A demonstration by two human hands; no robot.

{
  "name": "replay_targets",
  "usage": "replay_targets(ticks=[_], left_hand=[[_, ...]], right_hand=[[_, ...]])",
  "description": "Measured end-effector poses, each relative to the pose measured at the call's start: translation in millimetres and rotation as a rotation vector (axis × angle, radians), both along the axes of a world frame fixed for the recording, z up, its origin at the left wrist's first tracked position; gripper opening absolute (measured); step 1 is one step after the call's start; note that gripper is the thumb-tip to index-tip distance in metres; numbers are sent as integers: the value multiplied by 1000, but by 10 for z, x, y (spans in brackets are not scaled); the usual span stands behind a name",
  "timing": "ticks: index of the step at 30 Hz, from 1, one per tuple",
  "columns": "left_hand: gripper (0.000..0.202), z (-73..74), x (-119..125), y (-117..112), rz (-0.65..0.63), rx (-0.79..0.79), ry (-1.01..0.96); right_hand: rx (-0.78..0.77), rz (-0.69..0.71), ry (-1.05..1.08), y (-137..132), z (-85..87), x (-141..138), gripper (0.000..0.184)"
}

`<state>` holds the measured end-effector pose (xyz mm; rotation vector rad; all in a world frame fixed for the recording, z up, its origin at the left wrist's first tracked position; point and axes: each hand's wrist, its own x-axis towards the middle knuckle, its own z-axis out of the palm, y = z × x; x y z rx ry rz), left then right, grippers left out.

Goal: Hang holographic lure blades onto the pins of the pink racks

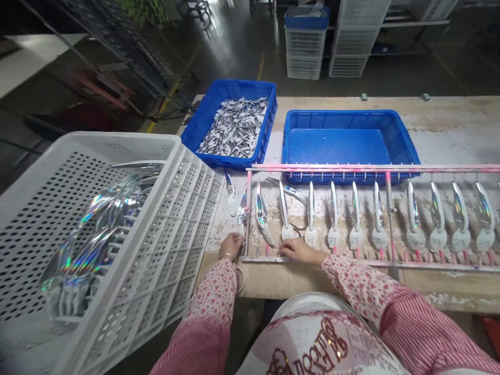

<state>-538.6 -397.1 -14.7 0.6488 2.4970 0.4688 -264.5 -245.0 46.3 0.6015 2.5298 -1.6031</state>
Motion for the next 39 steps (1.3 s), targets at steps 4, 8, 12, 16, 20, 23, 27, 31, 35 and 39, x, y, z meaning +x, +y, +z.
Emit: replay_targets(ticks=[4,8,12,16,20,23,27,31,35,39], left_hand=[[28,15,-168,-142,-100,-25,29],[33,149,-187,-293,-147,16,253],[32,126,4,-253,-477,-27,156],[27,30,131,-76,-510,-172,69],[22,23,142,34,-482,-193,53],[23,48,132,45,-421,-173,56],[26,116,101,-6,-292,-93,34],[35,316,205,-76,-199,148,5],[26,556,432,-48,-264,641,-102],[26,548,421,119,-40,789,-100]], right_hand=[[-6,31,-69,-402,-80,-297,22],[20,40,-96,-740,-160,-638,24],[40,79,-107,-982,-218,-885,25],[81,172,-115,-1088,-185,-967,24],[83,131,-152,-1058,-109,-959,24],[42,51,-146,-976,-63,-961,24],[-88,-77,-101,-833,38,-1002,21],[-158,-268,-70,-734,155,-1147,22],[-221,-357,-8,-607,262,-1354,25],[-123,-393,-43,-115,498,-1492,27]])
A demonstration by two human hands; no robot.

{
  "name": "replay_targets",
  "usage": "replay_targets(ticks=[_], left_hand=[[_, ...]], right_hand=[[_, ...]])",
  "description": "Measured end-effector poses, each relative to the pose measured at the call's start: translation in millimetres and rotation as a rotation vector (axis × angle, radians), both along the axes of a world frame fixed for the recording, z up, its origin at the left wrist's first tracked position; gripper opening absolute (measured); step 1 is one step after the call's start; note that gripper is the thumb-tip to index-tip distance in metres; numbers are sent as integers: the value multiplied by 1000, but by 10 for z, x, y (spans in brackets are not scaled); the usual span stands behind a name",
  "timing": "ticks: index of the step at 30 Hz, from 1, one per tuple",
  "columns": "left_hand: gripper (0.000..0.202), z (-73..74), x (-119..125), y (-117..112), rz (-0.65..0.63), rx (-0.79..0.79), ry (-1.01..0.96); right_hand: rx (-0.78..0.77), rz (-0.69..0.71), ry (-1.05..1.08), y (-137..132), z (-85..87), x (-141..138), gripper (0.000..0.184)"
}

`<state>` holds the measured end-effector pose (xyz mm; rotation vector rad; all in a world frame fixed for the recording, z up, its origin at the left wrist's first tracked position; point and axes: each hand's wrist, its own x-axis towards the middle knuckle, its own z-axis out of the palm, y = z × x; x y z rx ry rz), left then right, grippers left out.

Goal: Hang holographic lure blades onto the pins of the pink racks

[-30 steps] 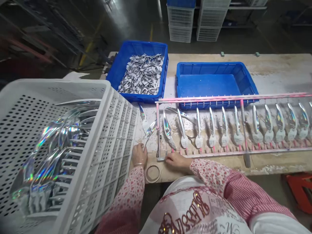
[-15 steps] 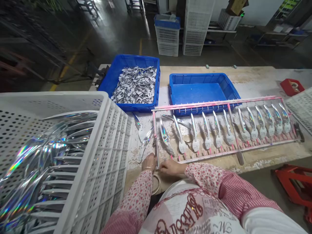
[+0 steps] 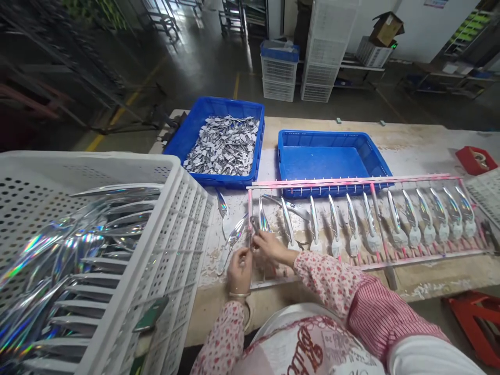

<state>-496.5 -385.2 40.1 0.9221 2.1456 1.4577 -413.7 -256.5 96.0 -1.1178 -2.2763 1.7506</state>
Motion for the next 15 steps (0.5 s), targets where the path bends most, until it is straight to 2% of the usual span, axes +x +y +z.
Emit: replay_targets(ticks=[2,3,5,7,11,15], left_hand=[[27,-116,-112,144,99,-34,-113],[28,-186,-175,227,86,-57,-223],[30,-323,-280,395,-20,-81,-471],[39,-428,-332,533,-86,-57,-650],[60,-543,-308,647,-76,24,-786],[62,-616,-254,641,-40,61,-891]], right_hand=[[217,64,-120,385,184,-54,29],[357,108,-203,584,284,-85,28],[608,201,-356,939,481,-159,24],[759,320,-449,1191,652,-250,25],[898,578,-583,1345,851,-475,27],[1014,720,-659,1257,881,-727,29]])
